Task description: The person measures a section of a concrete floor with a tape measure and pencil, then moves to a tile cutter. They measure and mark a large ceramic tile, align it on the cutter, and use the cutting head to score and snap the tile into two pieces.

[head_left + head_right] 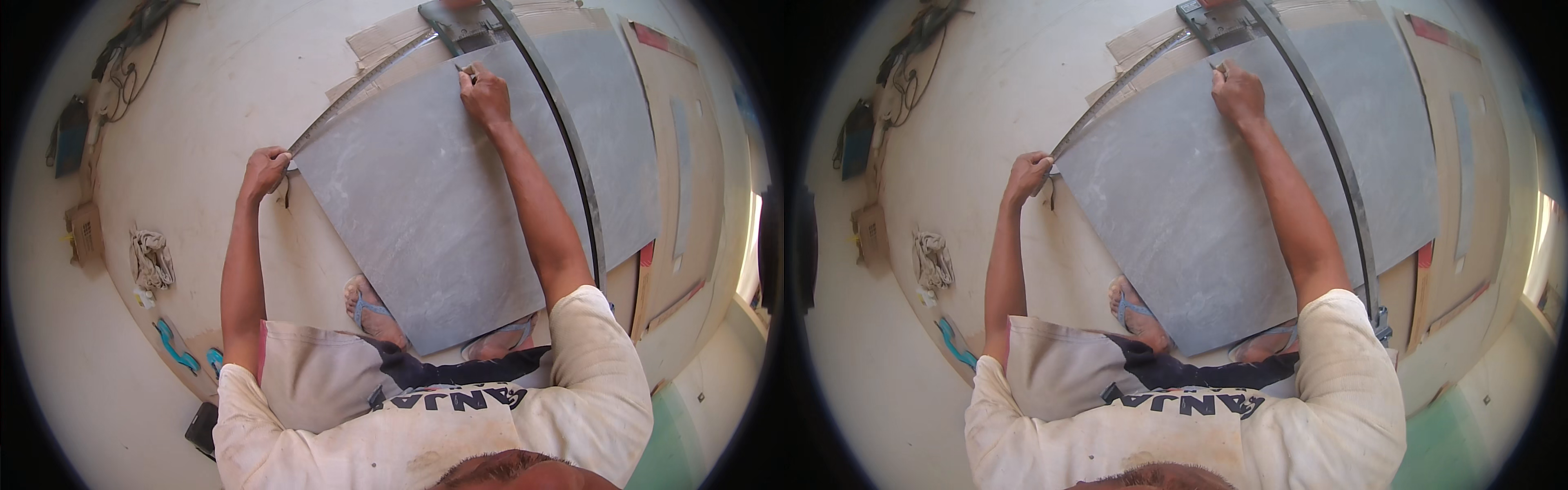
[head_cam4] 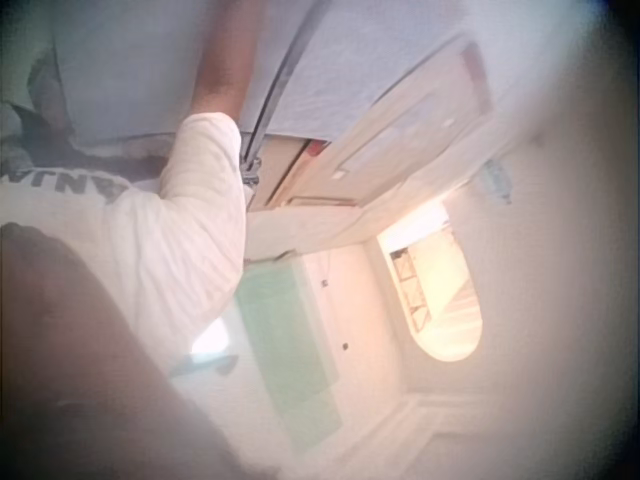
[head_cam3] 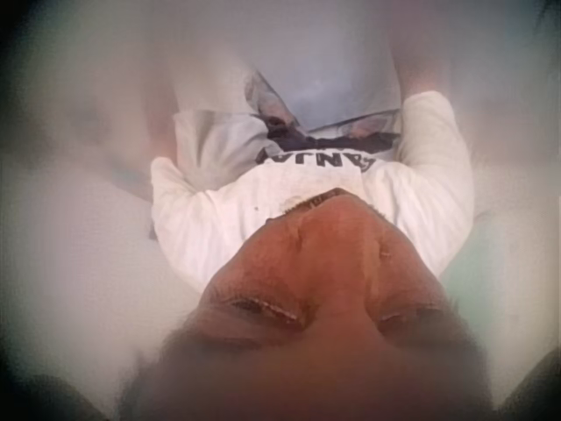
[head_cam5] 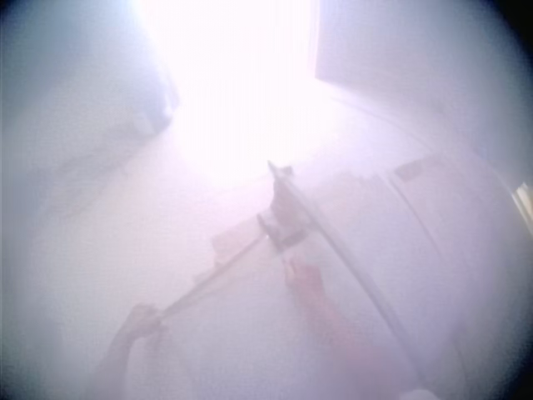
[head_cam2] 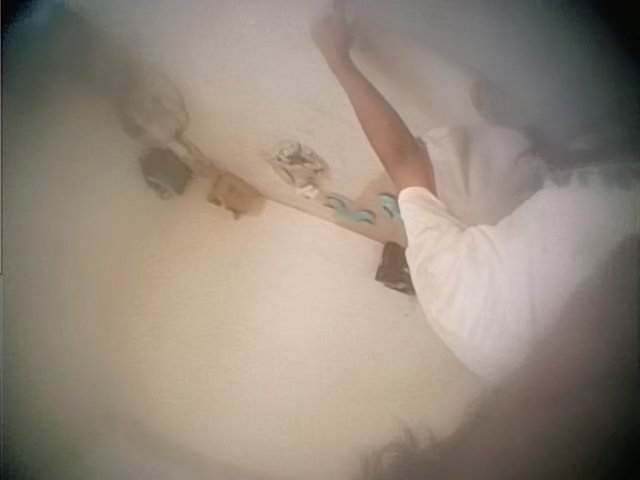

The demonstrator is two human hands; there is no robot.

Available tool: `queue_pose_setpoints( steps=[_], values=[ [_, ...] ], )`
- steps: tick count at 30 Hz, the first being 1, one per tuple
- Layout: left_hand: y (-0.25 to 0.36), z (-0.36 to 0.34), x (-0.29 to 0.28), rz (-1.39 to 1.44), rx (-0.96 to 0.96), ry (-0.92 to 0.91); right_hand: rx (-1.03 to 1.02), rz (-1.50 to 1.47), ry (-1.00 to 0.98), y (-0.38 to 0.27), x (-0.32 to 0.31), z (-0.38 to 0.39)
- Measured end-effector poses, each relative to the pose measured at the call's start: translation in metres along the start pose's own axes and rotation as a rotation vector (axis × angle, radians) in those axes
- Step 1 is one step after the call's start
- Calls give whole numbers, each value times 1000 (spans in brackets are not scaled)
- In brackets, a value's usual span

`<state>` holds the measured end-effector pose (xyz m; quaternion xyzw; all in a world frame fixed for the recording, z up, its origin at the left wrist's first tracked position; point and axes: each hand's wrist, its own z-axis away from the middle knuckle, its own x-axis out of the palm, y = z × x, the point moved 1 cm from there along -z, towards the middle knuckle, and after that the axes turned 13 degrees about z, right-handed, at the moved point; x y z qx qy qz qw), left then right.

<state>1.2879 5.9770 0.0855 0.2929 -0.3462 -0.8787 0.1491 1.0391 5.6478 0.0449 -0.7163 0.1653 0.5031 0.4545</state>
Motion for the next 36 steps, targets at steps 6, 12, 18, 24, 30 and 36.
queue_pose_setpoints(
  steps=[6, 12, 18, 24, 30, 36],
  values=[
    [2, -2, 1, 18, -9, -33, -36, 79, -24, 3, -9, -4],
    [-3, 0, 3, 43, -34, -24, -41, 149, -51, -1, -9, -3],
    [-13, 2, -2, -25, -5, 62, -110, 202, -57, -3, -1, -6],
    [4, 58, -16, -61, 32, 255, -137, 223, -106, 1, 1, -16],
    [-6, 140, 7, 12, 120, 467, -156, 218, -146, 2, 5, -28],
    [-28, 236, 52, 111, 24, 504, -76, -219, 93, 11, -26, -24]
  ],
)
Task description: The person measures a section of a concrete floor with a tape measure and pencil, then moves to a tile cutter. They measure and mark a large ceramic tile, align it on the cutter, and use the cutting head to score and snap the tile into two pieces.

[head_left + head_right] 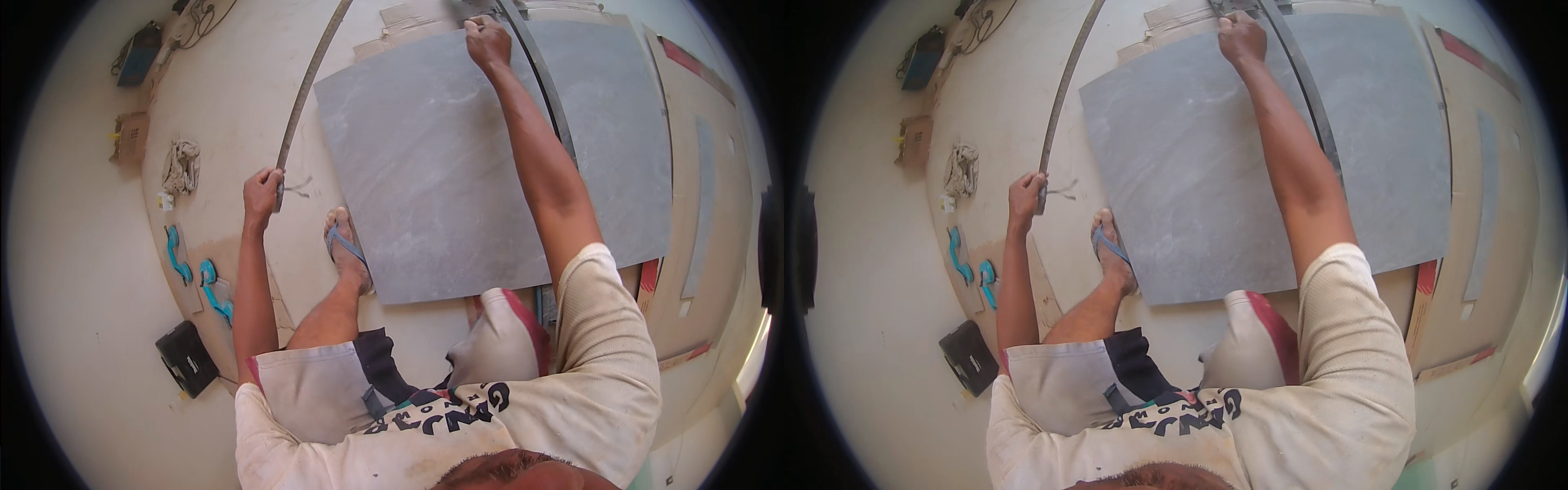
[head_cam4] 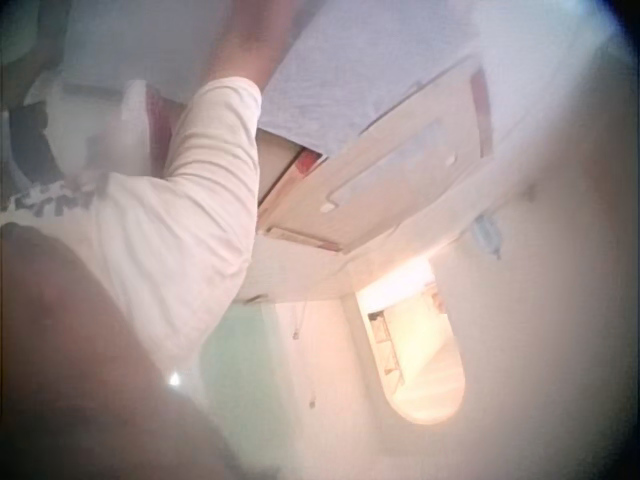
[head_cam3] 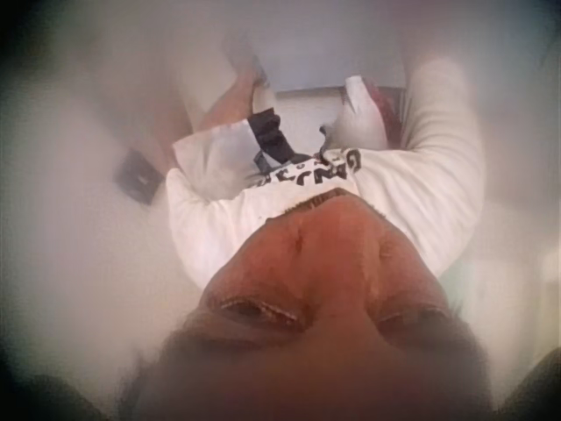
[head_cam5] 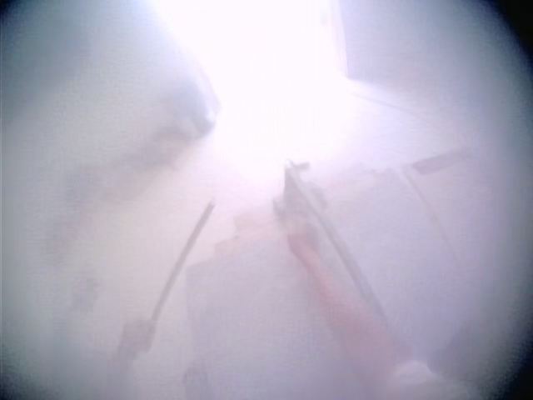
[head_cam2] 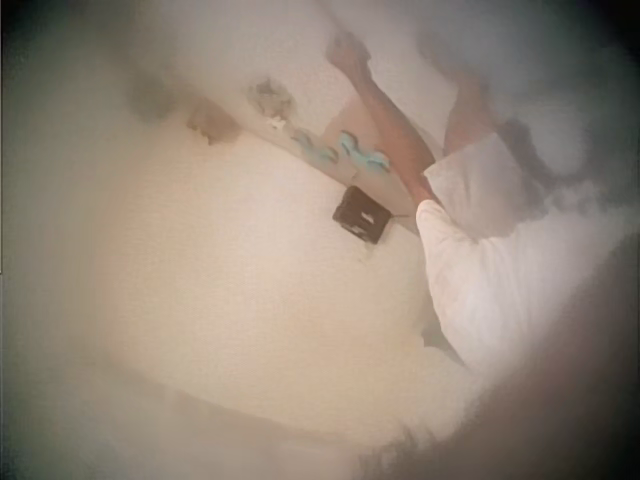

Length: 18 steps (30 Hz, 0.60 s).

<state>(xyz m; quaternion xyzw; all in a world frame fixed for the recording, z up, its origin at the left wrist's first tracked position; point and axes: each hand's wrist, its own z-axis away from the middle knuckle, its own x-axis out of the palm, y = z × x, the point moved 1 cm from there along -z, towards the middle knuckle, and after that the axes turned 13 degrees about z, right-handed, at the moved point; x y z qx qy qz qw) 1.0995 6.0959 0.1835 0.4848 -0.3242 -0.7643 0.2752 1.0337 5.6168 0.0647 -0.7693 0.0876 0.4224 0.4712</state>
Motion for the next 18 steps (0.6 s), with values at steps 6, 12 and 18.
queue_pose_setpoints(
  steps=[6, 12, 18],
  values=[
    [-19, 91, -25, 11, -66, -13, 85, -298, 6, 10, -63, 96],
    [-53, 118, -12, -97, -54, -108, 259, -327, -36, 40, -115, 186],
    [-91, 153, 53, 10, -174, -376, 316, -280, -45, 88, -162, 260]
  ],
)
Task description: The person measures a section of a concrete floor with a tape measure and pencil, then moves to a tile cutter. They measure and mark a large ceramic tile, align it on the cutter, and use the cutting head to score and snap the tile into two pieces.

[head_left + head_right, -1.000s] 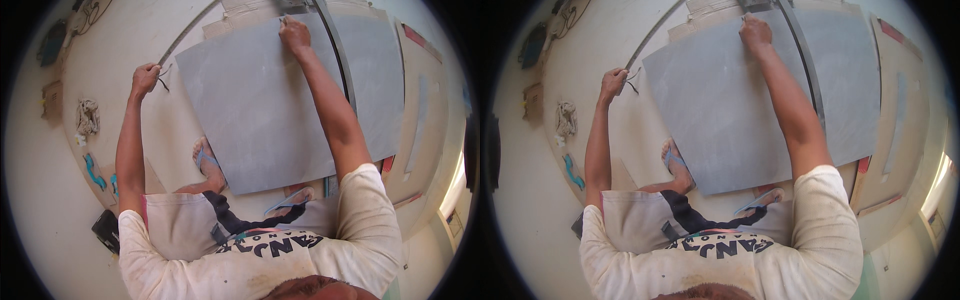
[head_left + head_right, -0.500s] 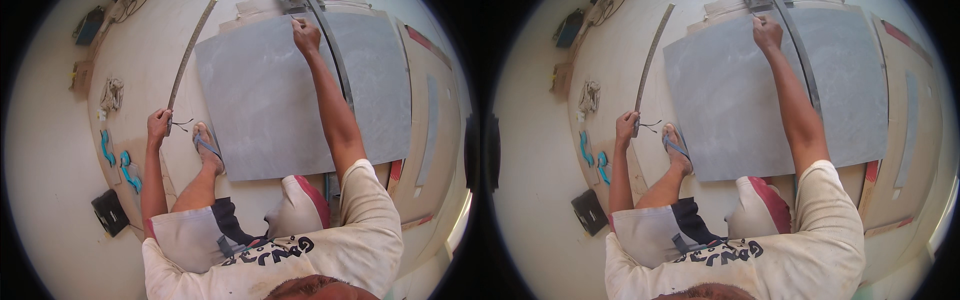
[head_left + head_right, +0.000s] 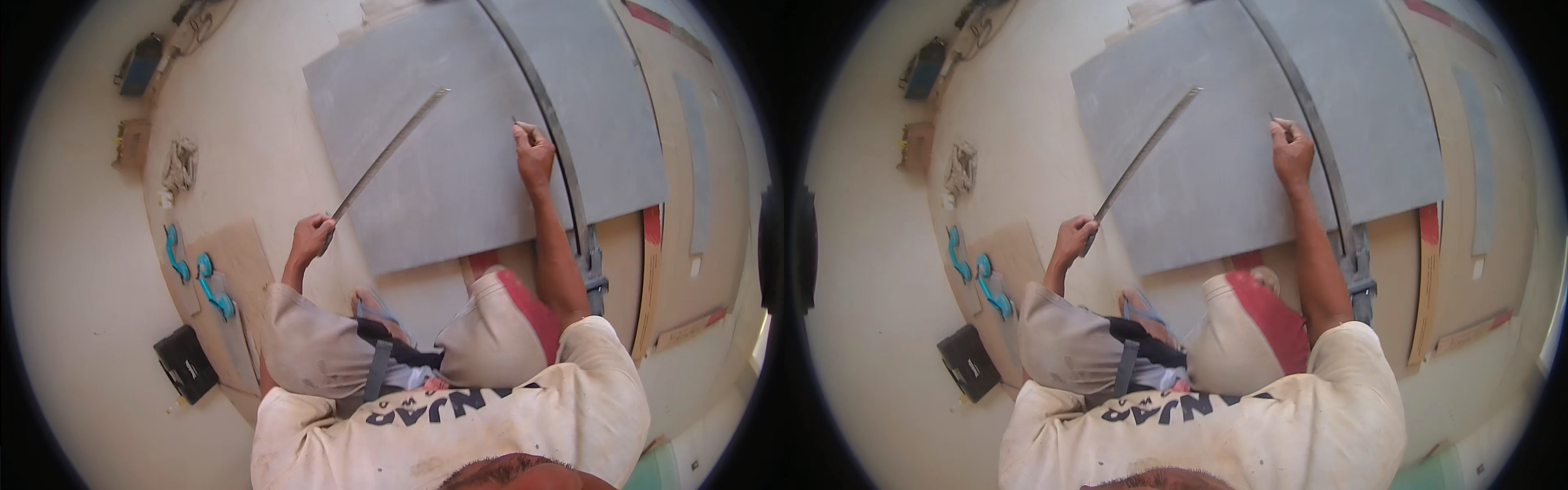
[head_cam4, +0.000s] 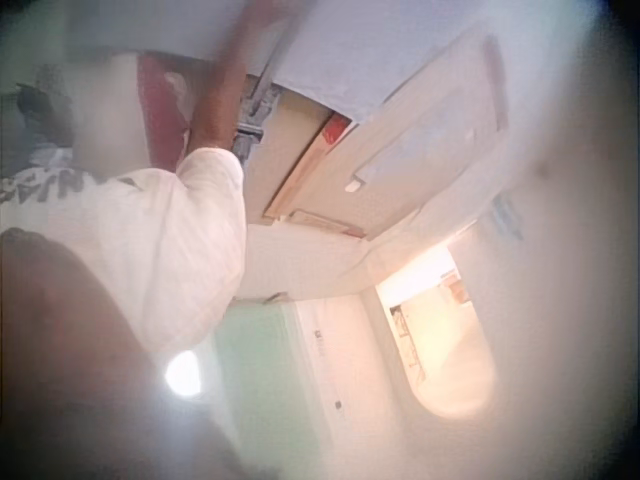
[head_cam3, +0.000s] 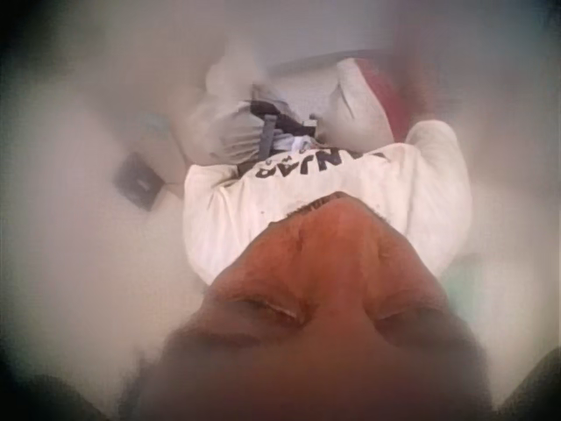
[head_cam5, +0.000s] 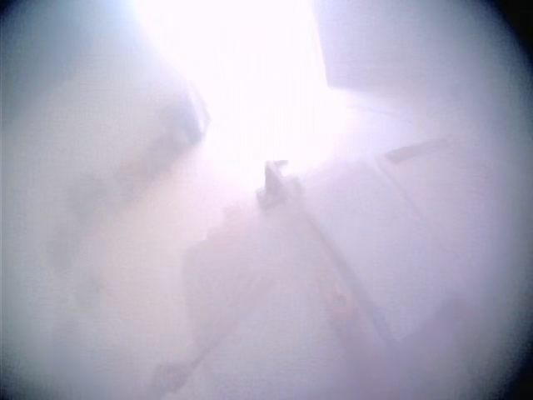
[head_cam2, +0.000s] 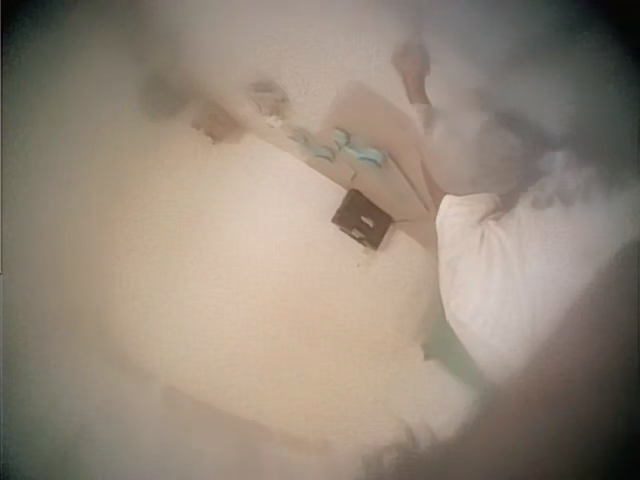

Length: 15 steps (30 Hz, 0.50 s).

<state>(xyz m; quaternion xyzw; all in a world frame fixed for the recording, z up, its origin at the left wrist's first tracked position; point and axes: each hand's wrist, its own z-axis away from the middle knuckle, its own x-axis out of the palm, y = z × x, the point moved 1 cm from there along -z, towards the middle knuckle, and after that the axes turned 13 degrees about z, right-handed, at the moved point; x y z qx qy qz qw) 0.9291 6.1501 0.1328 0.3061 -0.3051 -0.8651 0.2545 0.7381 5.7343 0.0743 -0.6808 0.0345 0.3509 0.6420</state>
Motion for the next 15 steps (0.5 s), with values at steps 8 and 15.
queue_pose_setpoints(
  steps=[8, 15],
  values=[
    [-71, 35, 46, -190, -17, -196, -17, 103, -17, 38, -58, 73],
    [-78, 37, 51, -233, 24, -350, -25, 169, -15, 32, -70, 94]
  ],
)
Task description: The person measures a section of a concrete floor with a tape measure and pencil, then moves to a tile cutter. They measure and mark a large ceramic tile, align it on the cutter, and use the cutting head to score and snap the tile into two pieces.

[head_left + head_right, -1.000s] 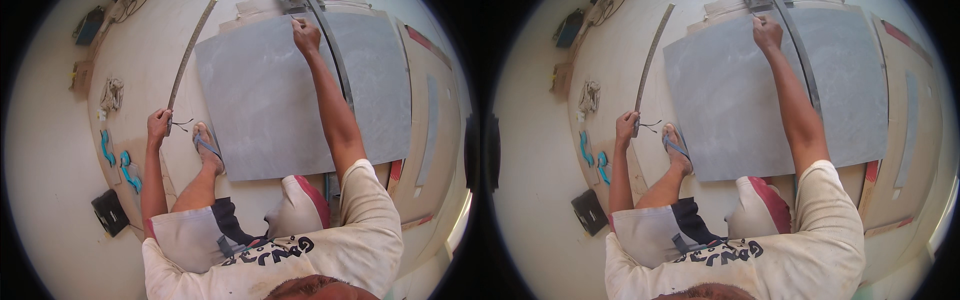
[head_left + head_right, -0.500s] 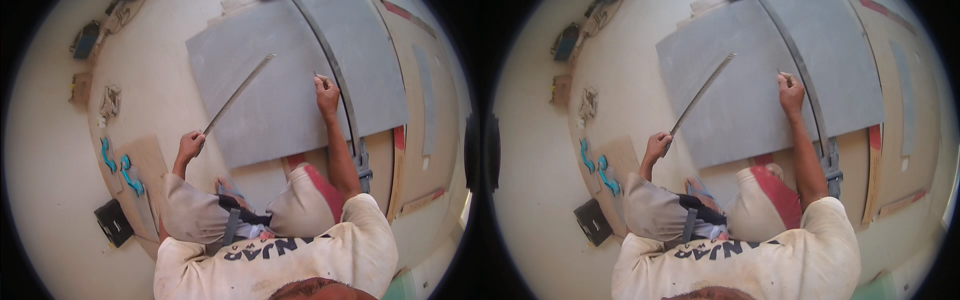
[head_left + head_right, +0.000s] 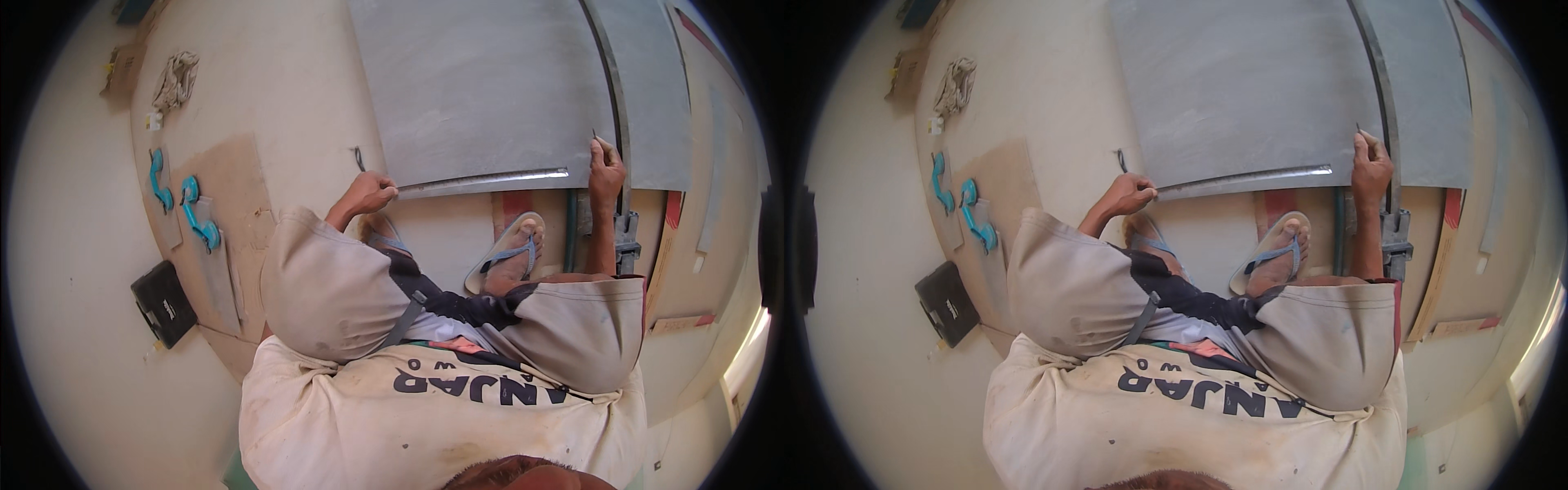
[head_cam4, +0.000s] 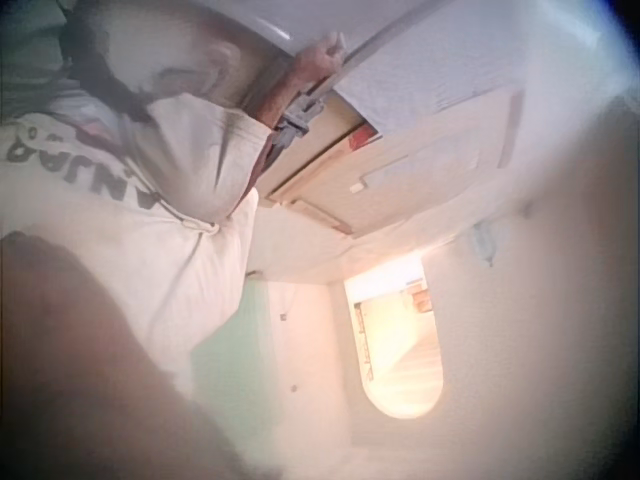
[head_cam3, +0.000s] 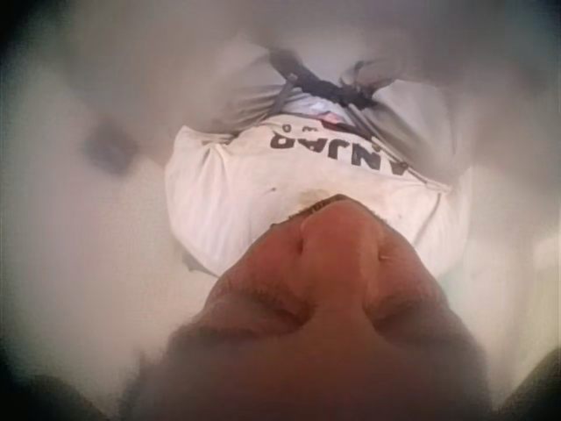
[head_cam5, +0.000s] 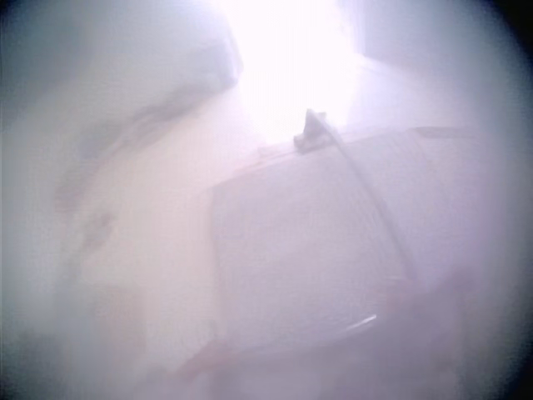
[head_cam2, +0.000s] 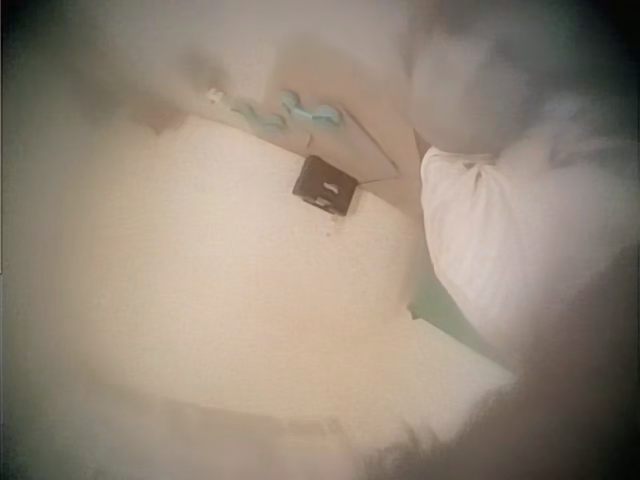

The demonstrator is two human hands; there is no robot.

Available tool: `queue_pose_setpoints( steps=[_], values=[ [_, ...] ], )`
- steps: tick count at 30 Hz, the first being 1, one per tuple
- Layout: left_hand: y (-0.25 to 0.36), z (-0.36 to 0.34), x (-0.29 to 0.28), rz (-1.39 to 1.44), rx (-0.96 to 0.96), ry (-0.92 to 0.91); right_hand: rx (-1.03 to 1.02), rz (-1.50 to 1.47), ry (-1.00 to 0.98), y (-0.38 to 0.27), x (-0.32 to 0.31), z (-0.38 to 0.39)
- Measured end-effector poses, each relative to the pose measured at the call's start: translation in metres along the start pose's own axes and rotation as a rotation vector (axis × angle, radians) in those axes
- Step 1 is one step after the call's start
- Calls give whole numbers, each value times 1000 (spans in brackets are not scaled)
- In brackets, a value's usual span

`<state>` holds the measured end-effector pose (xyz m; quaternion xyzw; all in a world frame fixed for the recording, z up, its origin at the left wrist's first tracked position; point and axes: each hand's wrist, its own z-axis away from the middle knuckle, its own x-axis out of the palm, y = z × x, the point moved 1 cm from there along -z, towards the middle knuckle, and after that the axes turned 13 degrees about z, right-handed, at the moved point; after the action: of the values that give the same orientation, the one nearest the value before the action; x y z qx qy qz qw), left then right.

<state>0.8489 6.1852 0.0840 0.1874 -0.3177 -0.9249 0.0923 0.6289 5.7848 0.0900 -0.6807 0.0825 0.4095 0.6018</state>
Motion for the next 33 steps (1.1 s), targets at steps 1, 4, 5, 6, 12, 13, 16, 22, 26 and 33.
queue_pose_setpoints(
  steps=[1, 4, 5, 6, 12, 13, 16, 22, 26, 33],
  values=[
    [-2, -1, 0, 10, -7, -5, -1, 32, 2, -1, -4, 3],
    [-9, 1, -2, 16, -6, -4, 61, 7, -51, 8, -2, 11],
    [-11, 2, -3, 2, 9, 5, 35, 49, -37, 7, -2, 15],
    [-14, 4, -4, -12, 25, 13, 34, 46, -48, 9, 0, 17],
    [-13, 8, -6, -22, 5, 27, 6, 32, -106, 17, 7, 21],
    [-14, 7, -5, -19, 26, 19, -1, 42, -112, 17, 8, 21],
    [-16, 5, -3, -10, 65, -1, -10, 61, -115, 15, 12, 21],
    [-18, 3, -2, -23, 90, -5, -36, 69, -109, 14, 14, 25],
    [-20, 2, -2, -49, 95, 1, 2, 105, -119, 15, 10, 30],
    [-23, 2, -3, -39, 55, -12, 2, 102, -100, 18, 7, 35]
  ],
)
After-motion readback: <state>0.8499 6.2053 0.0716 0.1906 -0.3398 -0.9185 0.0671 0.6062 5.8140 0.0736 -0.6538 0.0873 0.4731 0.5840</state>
